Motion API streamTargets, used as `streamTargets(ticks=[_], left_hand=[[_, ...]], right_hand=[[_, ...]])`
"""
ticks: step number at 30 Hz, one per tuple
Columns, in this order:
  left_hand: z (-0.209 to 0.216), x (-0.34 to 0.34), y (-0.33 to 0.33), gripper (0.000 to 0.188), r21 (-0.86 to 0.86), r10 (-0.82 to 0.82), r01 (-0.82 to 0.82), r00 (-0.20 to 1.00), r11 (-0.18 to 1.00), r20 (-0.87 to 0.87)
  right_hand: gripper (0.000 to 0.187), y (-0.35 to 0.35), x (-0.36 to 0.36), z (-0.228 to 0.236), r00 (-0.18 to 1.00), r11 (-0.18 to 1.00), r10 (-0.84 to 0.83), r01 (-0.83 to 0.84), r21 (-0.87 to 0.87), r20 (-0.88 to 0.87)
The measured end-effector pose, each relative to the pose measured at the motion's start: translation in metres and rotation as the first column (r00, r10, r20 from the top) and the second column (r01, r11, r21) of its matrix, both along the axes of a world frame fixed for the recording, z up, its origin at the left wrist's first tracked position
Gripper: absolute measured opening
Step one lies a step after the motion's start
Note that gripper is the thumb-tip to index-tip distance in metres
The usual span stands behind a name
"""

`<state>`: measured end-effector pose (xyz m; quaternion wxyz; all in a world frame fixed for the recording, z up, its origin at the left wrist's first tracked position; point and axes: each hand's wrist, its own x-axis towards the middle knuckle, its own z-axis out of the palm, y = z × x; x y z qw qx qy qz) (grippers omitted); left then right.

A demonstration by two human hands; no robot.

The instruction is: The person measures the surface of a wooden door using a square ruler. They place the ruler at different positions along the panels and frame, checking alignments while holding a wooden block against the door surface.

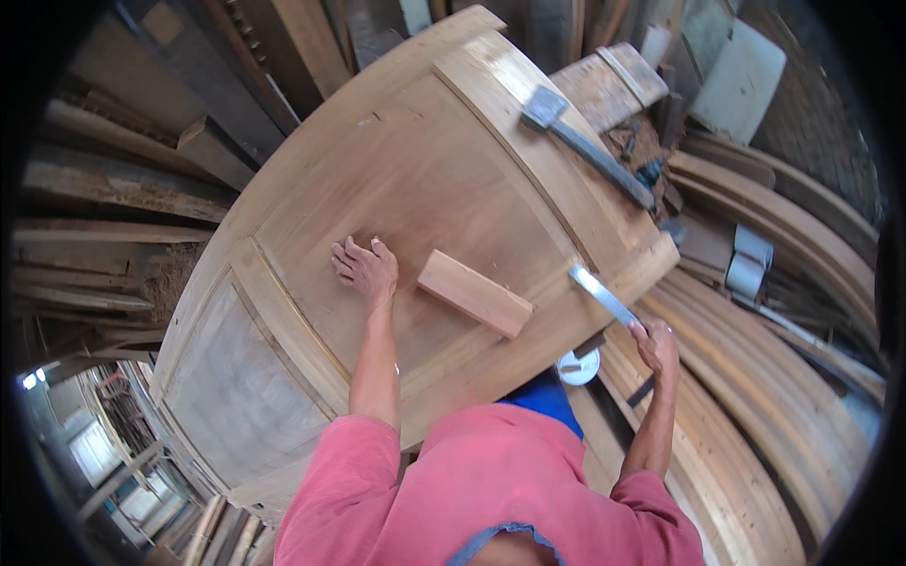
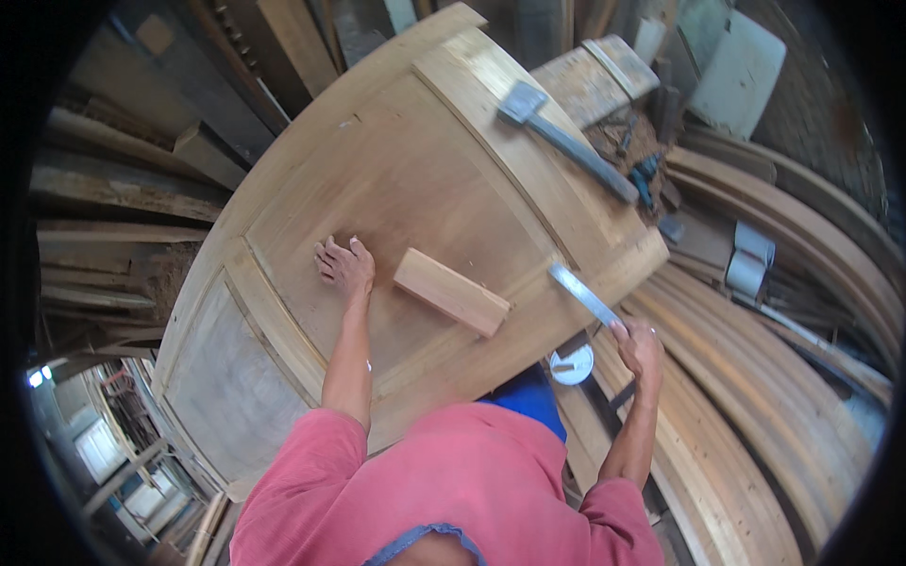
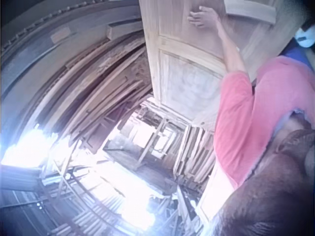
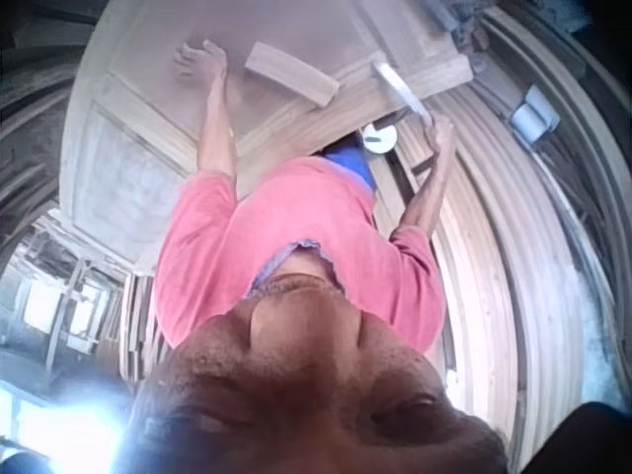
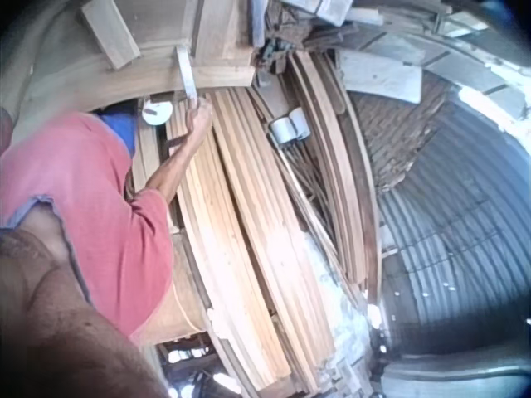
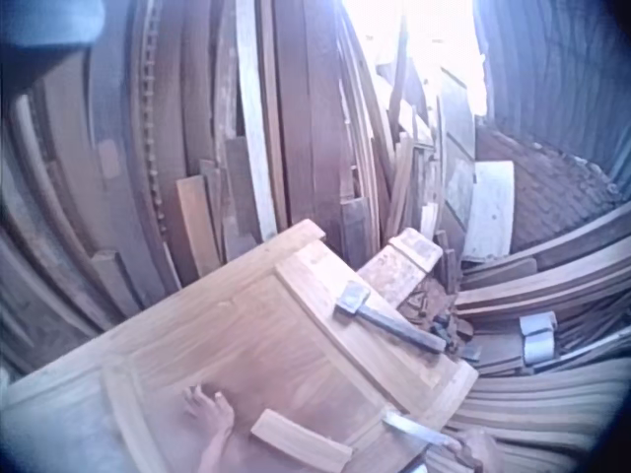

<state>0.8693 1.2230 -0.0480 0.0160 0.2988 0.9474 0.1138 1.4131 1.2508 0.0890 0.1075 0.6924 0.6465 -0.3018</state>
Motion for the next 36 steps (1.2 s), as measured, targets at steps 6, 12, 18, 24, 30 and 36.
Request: streamTargets(ticks=[6, 12, 18, 24, 30, 36], left_hand=[[0.010, 0.000, 0.030, 0.068, -0.094, 0.078, -0.093, 0.985, 0.991, -0.153], [0.018, -0.001, 0.038, 0.070, -0.091, 0.080, -0.093, 0.988, 0.992, -0.132], [0.022, 0.000, 0.039, 0.074, -0.071, 0.059, -0.065, 0.995, 0.995, -0.086], [0.024, -0.007, 0.039, 0.075, -0.092, 0.058, -0.063, 0.997, 0.994, -0.052], [0.020, -0.009, 0.041, 0.074, -0.096, 0.043, -0.045, 0.999, 0.994, -0.021], [0.015, -0.009, 0.036, 0.075, -0.065, 0.030, -0.030, 1.000, 0.997, 0.005]], right_hand=[[0.036, 0.083, -0.066, 0.067, 0.998, 0.994, 0.045, -0.041, 0.099, -0.036], [0.051, 0.175, -0.249, -0.019, 0.950, 0.915, 0.169, -0.053, 0.399, -0.261], [0.052, 0.241, -0.370, -0.071, 0.932, 0.877, 0.277, -0.146, 0.457, -0.235], [0.051, 0.256, -0.393, -0.086, 0.926, 0.858, 0.322, -0.197, 0.474, -0.198], [0.051, 0.261, -0.402, -0.085, 0.945, 0.907, 0.243, -0.141, 0.398, -0.217], [0.051, 0.253, -0.410, -0.076, 0.954, 0.913, 0.215, -0.120, 0.389, -0.211]])
